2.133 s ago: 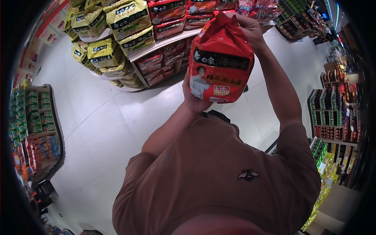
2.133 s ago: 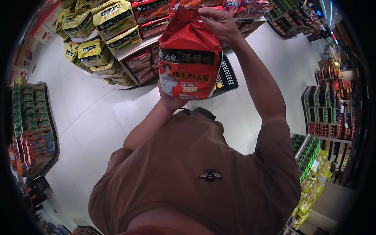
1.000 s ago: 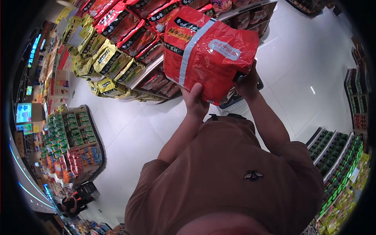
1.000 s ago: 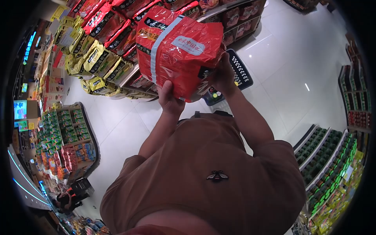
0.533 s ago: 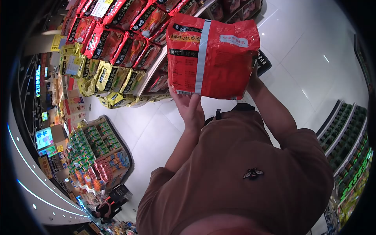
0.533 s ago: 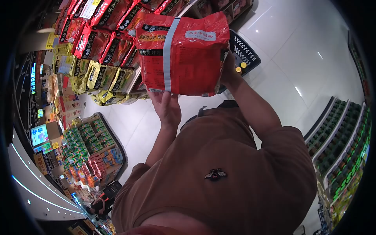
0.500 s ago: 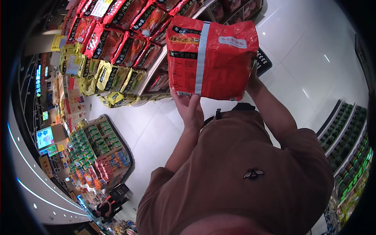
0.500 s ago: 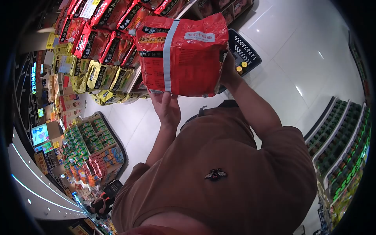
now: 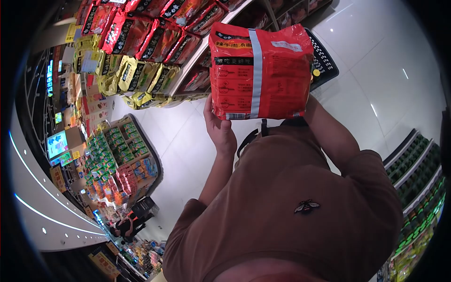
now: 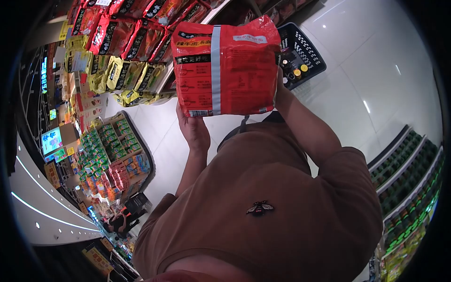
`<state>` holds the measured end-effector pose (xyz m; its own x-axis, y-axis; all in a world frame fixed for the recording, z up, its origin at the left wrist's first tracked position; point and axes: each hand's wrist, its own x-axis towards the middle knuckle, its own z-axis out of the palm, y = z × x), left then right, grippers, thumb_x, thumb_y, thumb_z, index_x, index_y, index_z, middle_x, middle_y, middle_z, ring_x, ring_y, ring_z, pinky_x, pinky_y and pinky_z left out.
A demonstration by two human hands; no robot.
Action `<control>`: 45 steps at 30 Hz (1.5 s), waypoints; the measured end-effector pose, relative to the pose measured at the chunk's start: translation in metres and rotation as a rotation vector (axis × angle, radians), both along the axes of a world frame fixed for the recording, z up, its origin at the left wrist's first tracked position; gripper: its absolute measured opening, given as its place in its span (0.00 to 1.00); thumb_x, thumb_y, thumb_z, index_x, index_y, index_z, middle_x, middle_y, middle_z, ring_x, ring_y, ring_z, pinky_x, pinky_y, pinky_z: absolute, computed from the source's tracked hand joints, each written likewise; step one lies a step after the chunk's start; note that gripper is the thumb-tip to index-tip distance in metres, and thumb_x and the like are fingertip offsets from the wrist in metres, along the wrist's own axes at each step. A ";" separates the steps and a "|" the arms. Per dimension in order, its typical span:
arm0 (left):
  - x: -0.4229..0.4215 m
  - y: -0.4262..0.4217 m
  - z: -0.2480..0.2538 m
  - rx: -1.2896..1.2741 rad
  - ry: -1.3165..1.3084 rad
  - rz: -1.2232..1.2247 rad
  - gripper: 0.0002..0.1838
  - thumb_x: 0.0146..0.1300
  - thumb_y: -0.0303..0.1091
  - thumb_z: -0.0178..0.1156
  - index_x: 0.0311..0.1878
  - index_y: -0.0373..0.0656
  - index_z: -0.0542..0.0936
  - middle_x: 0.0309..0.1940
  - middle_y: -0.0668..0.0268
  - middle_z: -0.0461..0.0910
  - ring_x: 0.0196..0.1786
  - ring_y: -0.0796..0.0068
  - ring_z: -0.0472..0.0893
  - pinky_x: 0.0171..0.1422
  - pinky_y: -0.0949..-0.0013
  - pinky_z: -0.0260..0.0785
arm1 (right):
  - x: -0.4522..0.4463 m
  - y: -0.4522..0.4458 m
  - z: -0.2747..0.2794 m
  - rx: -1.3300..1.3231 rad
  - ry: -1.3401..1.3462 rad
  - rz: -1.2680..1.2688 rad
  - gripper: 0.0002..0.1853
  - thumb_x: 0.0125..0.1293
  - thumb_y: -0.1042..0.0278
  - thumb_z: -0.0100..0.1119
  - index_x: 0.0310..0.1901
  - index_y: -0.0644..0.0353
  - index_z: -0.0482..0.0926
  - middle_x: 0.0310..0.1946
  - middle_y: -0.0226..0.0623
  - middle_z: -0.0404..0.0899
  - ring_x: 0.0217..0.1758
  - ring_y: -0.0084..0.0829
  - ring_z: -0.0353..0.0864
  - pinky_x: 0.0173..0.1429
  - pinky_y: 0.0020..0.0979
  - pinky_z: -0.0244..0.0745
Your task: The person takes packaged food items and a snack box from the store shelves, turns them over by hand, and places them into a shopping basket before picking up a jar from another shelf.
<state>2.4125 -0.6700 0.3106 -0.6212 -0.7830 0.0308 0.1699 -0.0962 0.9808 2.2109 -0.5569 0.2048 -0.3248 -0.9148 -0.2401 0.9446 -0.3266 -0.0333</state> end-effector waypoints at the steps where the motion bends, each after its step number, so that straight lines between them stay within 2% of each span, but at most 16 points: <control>1: -0.001 0.001 0.002 0.003 -0.011 -0.008 0.60 0.49 0.62 0.76 0.75 0.38 0.55 0.70 0.60 0.65 0.72 0.64 0.66 0.76 0.58 0.57 | -0.001 0.000 -0.001 0.003 -0.007 0.013 0.33 0.72 0.40 0.41 0.64 0.59 0.72 0.61 0.46 0.76 0.62 0.45 0.79 0.66 0.49 0.74; 7: -0.001 0.006 0.010 0.227 -0.041 -0.075 0.63 0.45 0.63 0.77 0.76 0.39 0.54 0.71 0.61 0.64 0.74 0.65 0.64 0.76 0.57 0.58 | -0.014 0.000 -0.007 0.013 -0.049 0.076 0.34 0.72 0.39 0.41 0.64 0.60 0.72 0.61 0.47 0.76 0.61 0.46 0.79 0.65 0.49 0.76; 15: -0.016 0.021 0.013 0.174 -0.097 -0.085 0.66 0.42 0.62 0.79 0.76 0.38 0.54 0.71 0.61 0.64 0.74 0.66 0.65 0.76 0.57 0.59 | -0.019 0.014 -0.039 -0.004 -0.136 0.159 0.36 0.70 0.37 0.42 0.65 0.61 0.72 0.60 0.49 0.76 0.61 0.47 0.79 0.65 0.50 0.76; 23: -0.026 0.033 0.003 0.152 -0.107 -0.139 0.66 0.42 0.61 0.80 0.76 0.36 0.54 0.70 0.60 0.65 0.73 0.65 0.66 0.76 0.58 0.60 | -0.030 0.041 -0.047 -0.104 -0.143 0.169 0.38 0.70 0.35 0.42 0.64 0.63 0.72 0.60 0.50 0.77 0.59 0.47 0.80 0.65 0.50 0.76; 29: -0.020 0.030 -0.016 0.261 -0.053 -0.195 0.63 0.45 0.59 0.78 0.77 0.40 0.53 0.71 0.62 0.65 0.72 0.66 0.67 0.74 0.59 0.63 | -0.039 0.051 -0.012 0.006 -0.038 0.002 0.30 0.75 0.42 0.41 0.62 0.61 0.74 0.58 0.44 0.79 0.58 0.39 0.81 0.64 0.43 0.77; 32: -0.019 0.030 -0.025 0.160 -0.055 -0.253 0.48 0.62 0.60 0.63 0.77 0.44 0.54 0.74 0.62 0.62 0.73 0.62 0.68 0.74 0.52 0.62 | -0.042 0.057 -0.002 0.092 0.008 0.001 0.28 0.76 0.43 0.41 0.62 0.58 0.74 0.58 0.39 0.79 0.58 0.35 0.81 0.63 0.40 0.77; 35: -0.018 0.028 -0.031 0.188 -0.023 -0.268 0.43 0.67 0.57 0.58 0.77 0.45 0.55 0.74 0.61 0.62 0.73 0.62 0.68 0.74 0.52 0.62 | -0.042 0.062 0.009 0.075 0.024 0.012 0.28 0.77 0.41 0.40 0.62 0.56 0.74 0.59 0.36 0.79 0.59 0.34 0.81 0.63 0.39 0.77; 38: -0.019 0.026 -0.030 0.226 -0.070 -0.257 0.40 0.69 0.56 0.56 0.76 0.44 0.57 0.74 0.61 0.64 0.72 0.61 0.69 0.73 0.52 0.63 | -0.045 0.055 -0.008 -0.281 -0.045 0.036 0.29 0.77 0.40 0.39 0.64 0.55 0.73 0.60 0.37 0.78 0.60 0.35 0.80 0.64 0.40 0.76; 41: -0.024 0.031 -0.022 0.306 -0.069 -0.199 0.49 0.61 0.55 0.68 0.76 0.40 0.56 0.69 0.62 0.68 0.68 0.68 0.73 0.69 0.59 0.68 | -0.043 0.054 -0.012 -0.438 -0.078 0.043 0.30 0.77 0.40 0.39 0.65 0.55 0.72 0.62 0.38 0.77 0.61 0.35 0.80 0.65 0.40 0.76; 45: -0.022 0.030 -0.024 0.328 -0.075 -0.176 0.49 0.61 0.56 0.68 0.76 0.40 0.56 0.69 0.62 0.68 0.67 0.67 0.73 0.68 0.59 0.69 | -0.042 0.053 -0.019 -0.364 -0.068 0.033 0.30 0.77 0.40 0.38 0.67 0.55 0.71 0.63 0.39 0.76 0.63 0.36 0.79 0.66 0.41 0.75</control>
